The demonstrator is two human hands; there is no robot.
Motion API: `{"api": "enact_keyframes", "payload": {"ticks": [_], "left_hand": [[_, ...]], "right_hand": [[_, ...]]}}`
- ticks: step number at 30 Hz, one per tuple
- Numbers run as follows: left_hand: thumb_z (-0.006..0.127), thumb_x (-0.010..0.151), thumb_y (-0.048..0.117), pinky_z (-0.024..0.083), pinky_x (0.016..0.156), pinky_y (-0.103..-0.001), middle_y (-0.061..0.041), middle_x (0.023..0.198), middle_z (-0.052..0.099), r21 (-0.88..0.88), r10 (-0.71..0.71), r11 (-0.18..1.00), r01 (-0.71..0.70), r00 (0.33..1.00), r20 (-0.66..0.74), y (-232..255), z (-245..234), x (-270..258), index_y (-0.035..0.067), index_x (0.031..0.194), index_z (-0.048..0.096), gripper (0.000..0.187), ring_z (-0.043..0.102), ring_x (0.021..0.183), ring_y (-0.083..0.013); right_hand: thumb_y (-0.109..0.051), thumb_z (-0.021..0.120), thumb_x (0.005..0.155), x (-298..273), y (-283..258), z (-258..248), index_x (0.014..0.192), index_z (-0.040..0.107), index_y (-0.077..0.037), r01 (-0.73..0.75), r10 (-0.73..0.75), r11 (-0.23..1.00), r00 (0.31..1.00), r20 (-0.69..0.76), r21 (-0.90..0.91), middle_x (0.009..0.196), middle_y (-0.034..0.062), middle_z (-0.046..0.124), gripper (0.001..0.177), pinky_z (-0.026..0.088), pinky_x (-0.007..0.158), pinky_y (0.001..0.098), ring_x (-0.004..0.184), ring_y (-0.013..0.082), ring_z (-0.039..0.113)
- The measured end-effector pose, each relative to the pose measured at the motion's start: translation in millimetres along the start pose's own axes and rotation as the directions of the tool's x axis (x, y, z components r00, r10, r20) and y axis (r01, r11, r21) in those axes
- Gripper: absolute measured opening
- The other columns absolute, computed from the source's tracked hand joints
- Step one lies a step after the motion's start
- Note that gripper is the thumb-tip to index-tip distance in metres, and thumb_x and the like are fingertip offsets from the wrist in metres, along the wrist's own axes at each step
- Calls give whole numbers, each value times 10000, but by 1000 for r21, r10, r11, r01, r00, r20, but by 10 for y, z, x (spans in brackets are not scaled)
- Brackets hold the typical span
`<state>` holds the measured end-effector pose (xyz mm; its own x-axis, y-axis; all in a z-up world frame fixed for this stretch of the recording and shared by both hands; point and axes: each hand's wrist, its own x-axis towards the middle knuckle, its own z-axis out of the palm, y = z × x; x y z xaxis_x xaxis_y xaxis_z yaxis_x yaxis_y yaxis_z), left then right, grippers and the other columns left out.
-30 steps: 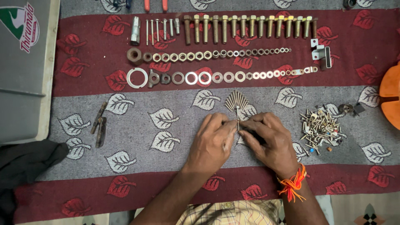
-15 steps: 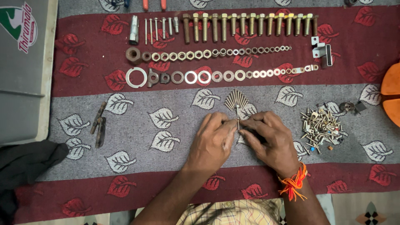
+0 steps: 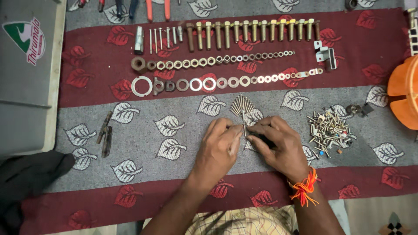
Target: The person sorts various metal washers, bolts, and screws on a table by hand, arranging them into rows and groups by size and type.
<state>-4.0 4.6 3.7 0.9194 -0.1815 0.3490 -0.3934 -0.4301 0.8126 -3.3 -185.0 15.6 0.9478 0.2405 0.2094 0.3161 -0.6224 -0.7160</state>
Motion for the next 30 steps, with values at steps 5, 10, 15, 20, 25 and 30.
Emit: {"api": "enact_keyframes", "payload": {"ticks": [5,10,15,20,25,30], "left_hand": [[720,858,-36,540,822,-419,-141,977,624,12,26,1000,-26,999,-21,-2,6,6,-10,1027,703,171,640,945,-328],[704,868,-39,540,842,-424,-135,982,634,7,15,1000,-15,999,-30,-10,41,-18,6,1009,689,149,646,953,-328],[722,849,-5,511,846,-465,-150,990,649,59,37,998,-35,999,-31,-8,39,-25,10,955,678,116,630,960,-374],[740,821,38,504,885,-455,-171,1125,640,180,40,982,-50,997,62,50,-90,-133,9,1070,693,255,615,1028,-382],[729,829,84,478,981,-476,-167,1261,623,254,71,961,-113,983,171,17,-185,-307,5,1169,691,351,595,1142,-373],[707,846,93,465,1024,-476,-165,1320,610,283,77,951,-127,980,182,12,-177,-413,10,1194,691,359,572,1224,-371]], "right_hand": [[-63,791,830,-4,-3,-22,1031,749,-38,30,-29,999,999,-23,24,976,96,706,208,559,700,318,838,220,707],[-39,763,845,-14,2,-33,941,713,-31,44,-40,996,998,-54,74,948,88,707,108,561,745,333,863,234,717],[-59,763,869,-70,17,-44,921,693,-33,24,-20,998,997,-70,61,929,98,681,91,548,787,368,884,278,688],[-74,739,880,-175,-24,-184,962,676,-28,104,-103,995,994,-21,8,1062,125,658,114,516,925,405,1044,323,647],[-72,736,880,-469,-10,-431,1021,702,-28,46,-52,992,998,-46,-117,1107,116,674,151,513,931,403,1052,307,650],[-9,721,848,-760,190,-738,1041,721,-46,-84,0,959,955,-296,-271,1121,114,698,197,529,919,387,1052,306,668]]}}
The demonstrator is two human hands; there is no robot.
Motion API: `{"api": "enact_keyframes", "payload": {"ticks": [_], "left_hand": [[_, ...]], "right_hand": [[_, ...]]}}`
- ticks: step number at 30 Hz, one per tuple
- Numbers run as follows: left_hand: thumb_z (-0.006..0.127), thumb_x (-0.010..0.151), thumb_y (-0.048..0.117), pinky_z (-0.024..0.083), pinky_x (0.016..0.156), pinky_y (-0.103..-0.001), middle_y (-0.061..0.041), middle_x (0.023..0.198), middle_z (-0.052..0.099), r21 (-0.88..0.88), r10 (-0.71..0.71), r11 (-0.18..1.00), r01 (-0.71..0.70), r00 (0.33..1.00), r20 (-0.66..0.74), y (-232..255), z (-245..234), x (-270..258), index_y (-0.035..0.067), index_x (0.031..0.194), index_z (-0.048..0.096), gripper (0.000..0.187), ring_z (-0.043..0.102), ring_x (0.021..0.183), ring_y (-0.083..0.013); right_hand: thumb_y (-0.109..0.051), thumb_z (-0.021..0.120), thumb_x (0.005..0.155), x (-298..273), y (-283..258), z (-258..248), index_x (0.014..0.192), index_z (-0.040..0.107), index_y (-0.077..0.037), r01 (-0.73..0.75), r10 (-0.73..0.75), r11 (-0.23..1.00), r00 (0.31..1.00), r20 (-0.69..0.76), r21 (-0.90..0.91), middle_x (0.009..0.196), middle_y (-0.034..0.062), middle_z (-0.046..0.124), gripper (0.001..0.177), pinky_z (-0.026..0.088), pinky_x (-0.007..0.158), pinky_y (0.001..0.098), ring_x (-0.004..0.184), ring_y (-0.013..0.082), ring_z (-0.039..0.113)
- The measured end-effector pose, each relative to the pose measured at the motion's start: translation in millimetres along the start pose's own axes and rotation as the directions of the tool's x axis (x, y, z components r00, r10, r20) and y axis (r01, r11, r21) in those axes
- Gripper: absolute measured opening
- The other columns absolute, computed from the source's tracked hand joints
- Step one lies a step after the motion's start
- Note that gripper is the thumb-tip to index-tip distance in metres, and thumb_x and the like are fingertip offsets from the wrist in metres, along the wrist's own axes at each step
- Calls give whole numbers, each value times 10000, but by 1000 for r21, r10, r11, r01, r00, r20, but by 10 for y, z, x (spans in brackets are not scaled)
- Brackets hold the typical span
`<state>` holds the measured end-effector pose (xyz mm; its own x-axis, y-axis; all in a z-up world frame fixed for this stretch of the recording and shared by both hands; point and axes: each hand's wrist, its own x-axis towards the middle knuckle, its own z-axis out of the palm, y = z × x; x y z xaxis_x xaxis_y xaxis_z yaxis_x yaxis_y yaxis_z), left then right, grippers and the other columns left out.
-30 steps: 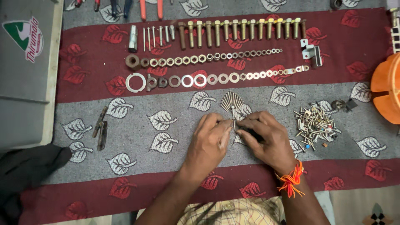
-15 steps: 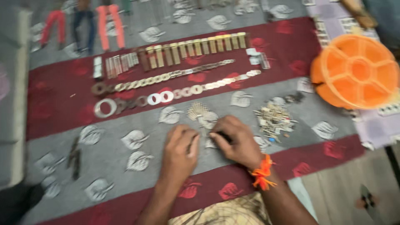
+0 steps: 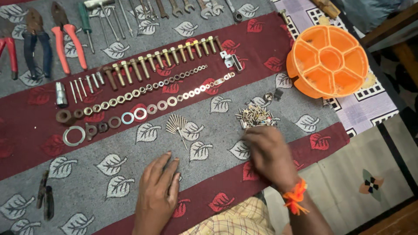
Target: The person sorts various metal washers, bolts, and screws on a table by hand, arranging them into rows and groups by size and type.
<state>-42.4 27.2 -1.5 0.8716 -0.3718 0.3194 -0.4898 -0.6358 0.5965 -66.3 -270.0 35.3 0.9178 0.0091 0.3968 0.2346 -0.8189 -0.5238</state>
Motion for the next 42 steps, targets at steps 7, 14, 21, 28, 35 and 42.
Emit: {"api": "enact_keyframes", "payload": {"ticks": [7,14,21,28,35,42], "left_hand": [[704,856,103,465,1037,-476,-151,1339,611,8,-39,999,39,999,13,16,-8,25,23,1172,702,326,571,1238,-361],[697,865,92,470,1038,-471,-165,1359,598,-24,-72,997,73,997,36,52,-40,37,17,1186,705,331,569,1239,-361],[713,861,95,468,1030,-478,-163,1338,605,-33,-29,999,29,1000,3,30,-45,34,19,1173,703,321,572,1233,-368],[738,849,98,469,1034,-467,-157,1330,612,-71,-33,997,32,999,-19,10,-41,7,35,1167,709,326,574,1241,-361],[740,863,109,451,1074,-471,-152,1373,601,-96,-46,994,44,999,-15,-51,-26,-74,40,1190,707,336,555,1292,-351],[696,923,142,435,1098,-486,-164,1390,584,-76,-31,997,29,999,-16,-94,6,-123,20,1213,701,314,529,1316,-346]], "right_hand": [[59,703,865,-181,273,-196,1042,726,-46,-176,156,978,974,-164,-115,1086,112,724,207,547,923,378,1044,290,693],[-3,743,851,-252,107,-136,1017,743,-77,-164,148,982,977,-153,-97,1035,96,708,182,526,885,388,985,287,669],[-94,800,804,-245,-12,-52,928,714,-68,-171,164,973,985,-53,-152,923,104,653,153,475,815,443,911,328,615],[-67,770,824,-223,-102,-45,931,713,-61,-180,183,960,983,-6,-215,936,135,674,122,474,820,467,923,356,633],[-42,750,859,-94,-450,135,981,739,-42,-344,338,939,934,111,32,917,119,729,123,557,705,367,750,259,713],[32,705,807,379,-337,458,1011,764,-63,49,-87,990,951,297,135,1010,99,752,233,571,815,341,944,235,721]]}}
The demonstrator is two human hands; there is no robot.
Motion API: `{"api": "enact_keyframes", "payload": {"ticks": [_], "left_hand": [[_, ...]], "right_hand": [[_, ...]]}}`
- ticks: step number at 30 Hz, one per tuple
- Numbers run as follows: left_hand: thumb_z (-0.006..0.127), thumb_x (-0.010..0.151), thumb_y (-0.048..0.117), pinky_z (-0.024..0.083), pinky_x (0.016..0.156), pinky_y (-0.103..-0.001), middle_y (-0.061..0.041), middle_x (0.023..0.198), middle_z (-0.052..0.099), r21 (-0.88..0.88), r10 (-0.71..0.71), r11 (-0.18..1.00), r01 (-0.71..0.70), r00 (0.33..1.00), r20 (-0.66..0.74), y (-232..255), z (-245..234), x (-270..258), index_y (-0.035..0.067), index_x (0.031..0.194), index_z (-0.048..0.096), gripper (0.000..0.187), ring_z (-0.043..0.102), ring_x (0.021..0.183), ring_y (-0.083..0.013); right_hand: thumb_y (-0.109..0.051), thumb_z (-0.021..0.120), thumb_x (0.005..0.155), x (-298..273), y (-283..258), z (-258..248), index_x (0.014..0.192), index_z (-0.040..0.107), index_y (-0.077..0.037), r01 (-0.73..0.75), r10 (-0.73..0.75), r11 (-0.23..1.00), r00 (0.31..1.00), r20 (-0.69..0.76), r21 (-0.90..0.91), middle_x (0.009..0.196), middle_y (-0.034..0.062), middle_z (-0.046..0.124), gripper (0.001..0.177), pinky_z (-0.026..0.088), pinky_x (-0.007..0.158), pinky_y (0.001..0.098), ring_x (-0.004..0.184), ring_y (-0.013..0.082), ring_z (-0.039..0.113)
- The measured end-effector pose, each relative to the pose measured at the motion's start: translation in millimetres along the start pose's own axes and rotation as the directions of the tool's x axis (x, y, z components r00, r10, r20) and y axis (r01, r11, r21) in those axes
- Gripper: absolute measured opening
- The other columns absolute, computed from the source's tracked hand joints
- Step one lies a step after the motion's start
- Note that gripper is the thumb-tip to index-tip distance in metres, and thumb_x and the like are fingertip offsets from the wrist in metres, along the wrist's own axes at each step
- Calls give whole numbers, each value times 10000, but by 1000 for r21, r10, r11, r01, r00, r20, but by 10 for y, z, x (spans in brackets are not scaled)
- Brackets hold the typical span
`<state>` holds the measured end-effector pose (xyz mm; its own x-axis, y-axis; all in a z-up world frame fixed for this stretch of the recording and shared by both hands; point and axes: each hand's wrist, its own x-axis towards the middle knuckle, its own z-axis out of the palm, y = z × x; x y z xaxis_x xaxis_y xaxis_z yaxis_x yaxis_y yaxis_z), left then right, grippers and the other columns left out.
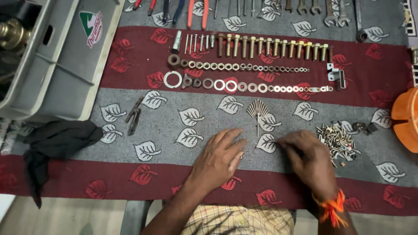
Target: The person sorts various metal washers, bolts, and screws on a table by hand, arranging them into rows and groups by size and type.
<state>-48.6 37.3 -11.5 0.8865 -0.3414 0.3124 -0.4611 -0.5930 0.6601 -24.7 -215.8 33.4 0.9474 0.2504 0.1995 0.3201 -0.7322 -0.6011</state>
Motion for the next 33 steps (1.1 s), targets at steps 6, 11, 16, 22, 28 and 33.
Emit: {"api": "enact_keyframes", "payload": {"ticks": [6,11,16,22,28,33], "left_hand": [[692,918,146,456,1077,-474,-155,1368,593,-59,-26,998,26,1000,1,34,-72,38,20,1190,706,299,549,1286,-341],[724,884,154,494,992,-442,-139,1261,645,-143,-25,989,32,998,55,-20,-255,182,22,1119,713,270,610,1154,-314],[707,912,105,539,891,-420,-97,1041,680,-200,-5,980,-10,997,-77,-195,-241,367,46,1032,712,134,665,1023,-306],[701,907,56,557,863,-414,-89,1010,660,-212,-1,977,-30,990,-144,-305,-165,343,46,1022,697,115,671,963,-287],[716,873,55,551,869,-411,-85,1020,655,-165,0,986,-15,996,-91,-279,-199,415,51,1041,687,171,671,984,-281],[733,881,58,541,842,-409,-74,1001,634,-175,-19,985,11,999,-46,-255,-231,485,53,1056,670,185,663,957,-269]], "right_hand": [[-3,720,840,344,3,108,993,777,-72,-125,124,992,989,85,17,941,93,745,178,571,745,336,854,221,734],[-69,741,849,407,-15,188,987,774,-75,-162,160,987,985,70,11,934,93,745,142,569,695,335,834,223,736],[-103,757,864,405,-24,197,981,751,-47,-27,27,999,999,29,-23,949,122,731,130,549,775,362,861,279,717],[-101,784,857,400,-142,177,1000,736,-55,-52,55,994,998,35,-96,943,113,726,158,541,739,349,819,248,708],[-47,759,836,439,-74,103,1091,740,-66,-69,72,997,991,115,-32,977,100,722,256,551,735,327,844,217,715],[-17,772,772,495,27,41,1136,726,-48,-9,5,1000,979,202,19,1015,106,728,368,538,797,326,918,230,695]]}}
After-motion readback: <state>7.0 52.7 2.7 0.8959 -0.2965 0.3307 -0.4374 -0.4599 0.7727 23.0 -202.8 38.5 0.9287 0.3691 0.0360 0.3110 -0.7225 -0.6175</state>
